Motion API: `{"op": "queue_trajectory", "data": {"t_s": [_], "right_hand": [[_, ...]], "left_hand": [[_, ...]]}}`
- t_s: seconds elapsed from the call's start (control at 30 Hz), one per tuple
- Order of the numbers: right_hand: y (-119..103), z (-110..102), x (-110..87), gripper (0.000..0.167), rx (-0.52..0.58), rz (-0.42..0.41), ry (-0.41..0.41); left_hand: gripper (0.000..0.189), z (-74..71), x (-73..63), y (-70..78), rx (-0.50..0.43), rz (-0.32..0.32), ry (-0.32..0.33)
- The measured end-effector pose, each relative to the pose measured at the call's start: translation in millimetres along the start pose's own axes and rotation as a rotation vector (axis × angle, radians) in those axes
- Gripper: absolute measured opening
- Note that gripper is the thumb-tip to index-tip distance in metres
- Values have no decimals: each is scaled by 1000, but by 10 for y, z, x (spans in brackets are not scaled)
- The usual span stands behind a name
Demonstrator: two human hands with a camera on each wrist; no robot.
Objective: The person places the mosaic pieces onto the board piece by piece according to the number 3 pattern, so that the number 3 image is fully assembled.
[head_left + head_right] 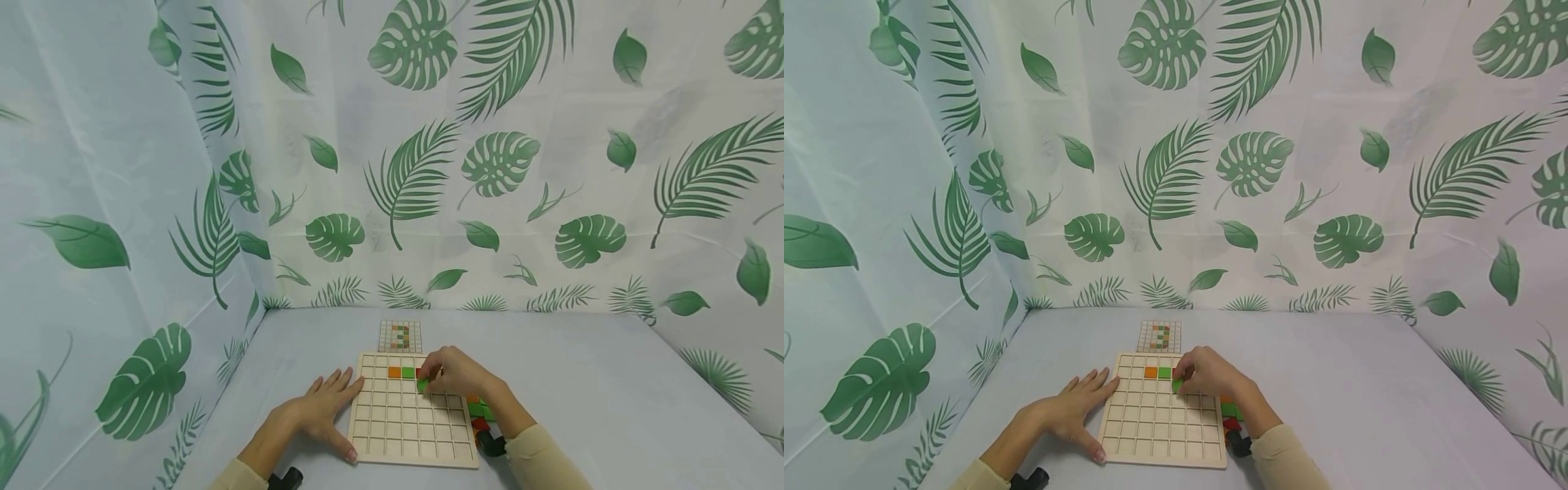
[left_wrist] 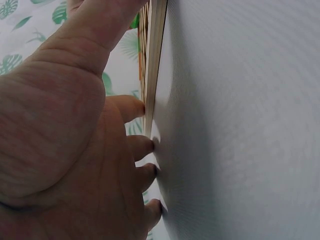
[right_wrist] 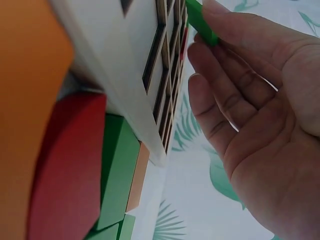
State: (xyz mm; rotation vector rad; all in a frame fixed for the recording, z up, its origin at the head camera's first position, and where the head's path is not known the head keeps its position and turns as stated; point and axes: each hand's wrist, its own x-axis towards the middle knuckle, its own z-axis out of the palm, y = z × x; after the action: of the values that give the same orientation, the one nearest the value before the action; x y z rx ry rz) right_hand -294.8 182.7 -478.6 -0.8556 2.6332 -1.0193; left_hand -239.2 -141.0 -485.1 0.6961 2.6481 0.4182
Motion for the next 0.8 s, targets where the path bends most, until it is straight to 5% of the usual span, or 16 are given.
{"op": "queue_trajectory", "data": {"t_s": [0.8], "right_hand": [[11, 16, -3, 8, -57, -36, -45]], "left_hand": [[138, 27, 28, -51, -6, 5, -1]]}}
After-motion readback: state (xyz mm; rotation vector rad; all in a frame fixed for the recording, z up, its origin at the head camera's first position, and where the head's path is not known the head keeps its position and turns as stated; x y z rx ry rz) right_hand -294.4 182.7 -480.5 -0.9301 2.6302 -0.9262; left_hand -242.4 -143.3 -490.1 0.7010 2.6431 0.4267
